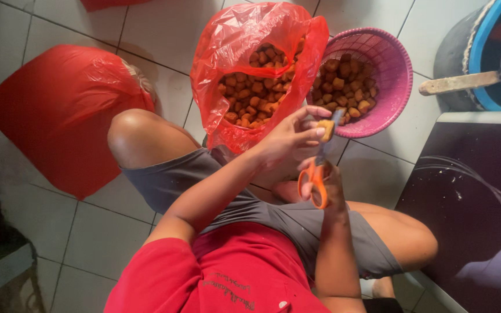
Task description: The person sits on the floor and uses orange-handled scissors to cut small, round, brownish-orange fruits one by one. They pick each fruit from a red plastic bag, cut it, and place the pieces into a pink plastic basket.
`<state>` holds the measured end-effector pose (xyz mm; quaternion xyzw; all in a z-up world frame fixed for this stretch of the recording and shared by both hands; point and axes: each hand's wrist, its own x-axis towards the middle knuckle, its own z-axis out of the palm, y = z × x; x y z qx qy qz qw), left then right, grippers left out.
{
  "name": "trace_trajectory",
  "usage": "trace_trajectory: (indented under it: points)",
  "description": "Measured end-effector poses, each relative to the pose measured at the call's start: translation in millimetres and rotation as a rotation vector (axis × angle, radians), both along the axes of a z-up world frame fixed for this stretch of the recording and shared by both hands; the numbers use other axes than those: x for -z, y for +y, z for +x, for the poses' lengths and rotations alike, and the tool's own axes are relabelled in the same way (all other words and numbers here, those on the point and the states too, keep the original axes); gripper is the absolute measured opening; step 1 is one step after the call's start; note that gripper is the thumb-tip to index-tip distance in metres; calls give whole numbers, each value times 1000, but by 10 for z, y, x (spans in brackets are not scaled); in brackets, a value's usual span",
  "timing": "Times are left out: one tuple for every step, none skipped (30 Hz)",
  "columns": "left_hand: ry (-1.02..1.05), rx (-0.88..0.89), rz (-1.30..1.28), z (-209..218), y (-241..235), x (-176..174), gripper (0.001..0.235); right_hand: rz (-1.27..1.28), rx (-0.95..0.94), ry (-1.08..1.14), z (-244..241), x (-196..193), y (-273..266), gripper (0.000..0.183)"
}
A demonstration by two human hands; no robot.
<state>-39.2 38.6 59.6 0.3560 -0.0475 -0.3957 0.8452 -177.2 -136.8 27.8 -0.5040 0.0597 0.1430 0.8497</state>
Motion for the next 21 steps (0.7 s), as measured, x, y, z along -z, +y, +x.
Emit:
trace_trajectory:
  points:
    - [11,-24,46,29,-69,136,49,36,67,-31,-42,67,-21,60]
    - [22,-47,92,77,-176,271,50,148,120,-28,-53,106,-68,59]
    - [33,-74,140,142,-301,400,52,263,170,-27,-42,116,-126,58]
    - [89,-97,150,214,-481,508,54,377,220,-26,-33,99,-181,57]
    - [146,-123,165,293,-680,597,56,331,228,-76,-30,66,-220,57]
    - [11,-176,155,403,-935,655,61,284,237,-127,-36,12,-268,56]
    - [-115,-234,151,456,-1162,700,67,240,241,-166,-73,-49,-304,56]
    - [-309,-281,201,479,-1350,735,68,226,245,-180,-98,-96,-325,57]
    - [-503,-323,252,482,-1449,780,70,213,248,-194,-126,-138,-339,58]
    - [-597,-345,387,476,-1456,849,63,199,251,-208,-152,-167,-342,59]
    - [-691,-359,522,485,-1444,911,57,203,258,-206,-183,-185,-333,59]
    - [-784,-369,659,473,-1364,994,52,207,264,-204,-209,-196,-328,59]
    - [-813,-441,692,447,-1182,1125,38,210,273,-204,-229,-198,-330,60]
    - [-844,-513,725,444,-973,1281,27,218,253,-180,-237,-190,-337,60]
    - [-696,-561,768,511,-768,1455,25,225,241,-166,-229,-166,-335,60]
    - [-545,-603,808,544,-571,1641,24,231,229,-153,-216,-142,-339,61]
    - [129,-423,749,498,-329,1843,31,253,215,-131,-216,-115,-321,61]
    - [-550,-798,1092,564,-144,2045,28,274,201,-110,-209,-82,-292,61]
    - [-617,-680,1215,501,-7,2234,37,296,183,-88,-206,-57,-265,62]
    - [-682,-555,1333,453,161,2415,47,298,182,-73,-210,-41,-230,62]
    - [-750,-459,1353,423,242,2571,52,299,177,-62,-191,-36,-202,62]
